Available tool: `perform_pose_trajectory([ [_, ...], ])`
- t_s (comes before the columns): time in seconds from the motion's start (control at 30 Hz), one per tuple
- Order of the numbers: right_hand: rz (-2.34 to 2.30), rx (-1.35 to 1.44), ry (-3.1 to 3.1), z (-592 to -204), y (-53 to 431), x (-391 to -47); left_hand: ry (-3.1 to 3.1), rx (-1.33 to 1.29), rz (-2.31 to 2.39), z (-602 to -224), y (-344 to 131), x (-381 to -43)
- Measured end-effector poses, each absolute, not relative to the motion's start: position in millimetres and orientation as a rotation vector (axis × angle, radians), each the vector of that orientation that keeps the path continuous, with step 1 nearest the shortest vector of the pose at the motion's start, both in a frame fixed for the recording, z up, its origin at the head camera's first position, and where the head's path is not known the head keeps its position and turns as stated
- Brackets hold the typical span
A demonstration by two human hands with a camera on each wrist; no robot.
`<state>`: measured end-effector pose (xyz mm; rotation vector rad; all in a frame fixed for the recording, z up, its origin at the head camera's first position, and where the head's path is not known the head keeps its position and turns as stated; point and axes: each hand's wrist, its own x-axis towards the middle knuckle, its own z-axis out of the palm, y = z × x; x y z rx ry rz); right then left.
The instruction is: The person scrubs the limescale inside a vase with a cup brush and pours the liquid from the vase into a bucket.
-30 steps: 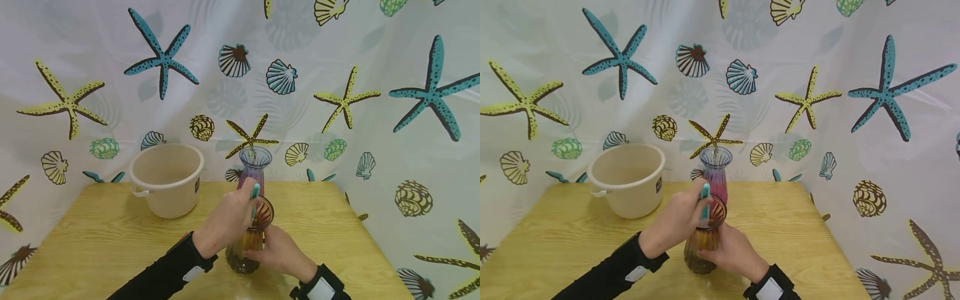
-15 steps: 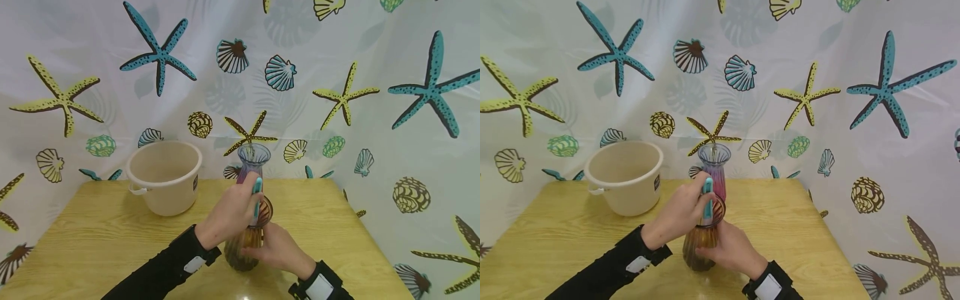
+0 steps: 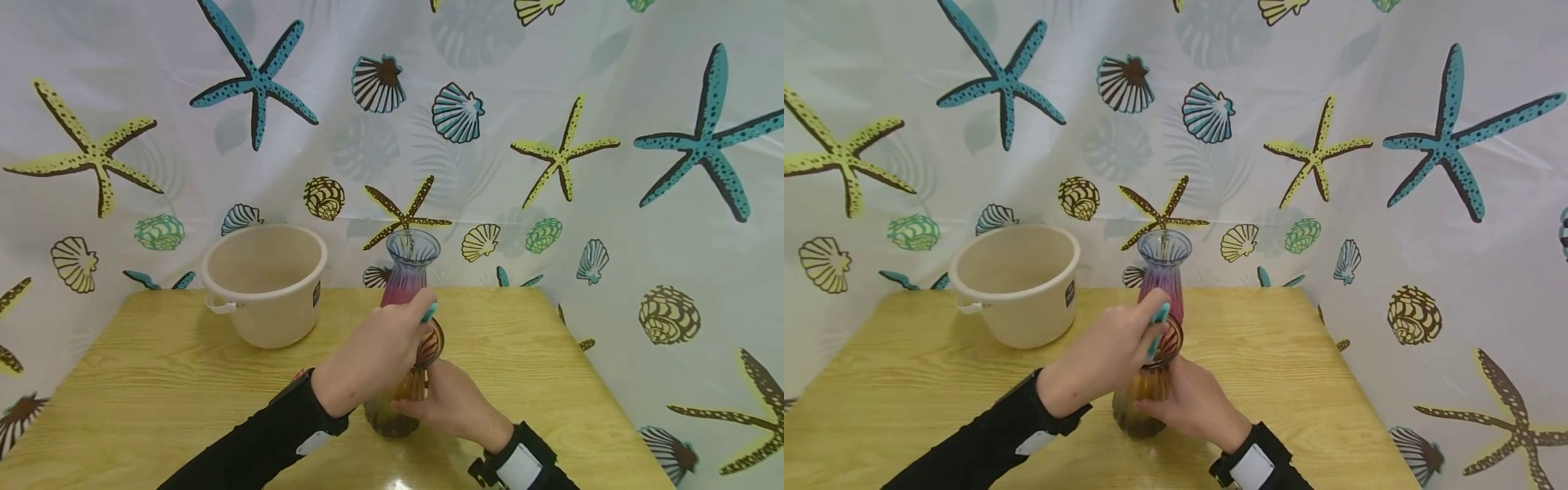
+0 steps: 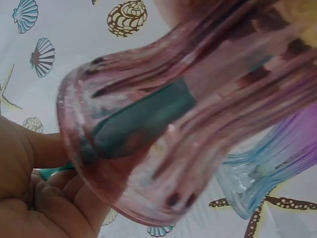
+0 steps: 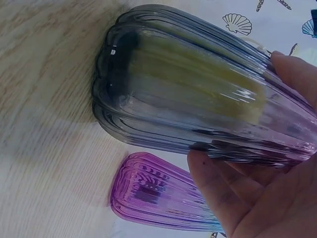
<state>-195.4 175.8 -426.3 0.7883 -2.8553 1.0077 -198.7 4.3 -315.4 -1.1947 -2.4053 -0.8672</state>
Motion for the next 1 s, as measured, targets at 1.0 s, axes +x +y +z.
perform_pose_trajectory([
  [1.0,1.040,0.789,-2.854,-428,176,-196,-2.435,-1.138,-0.863,-312,5,-202],
])
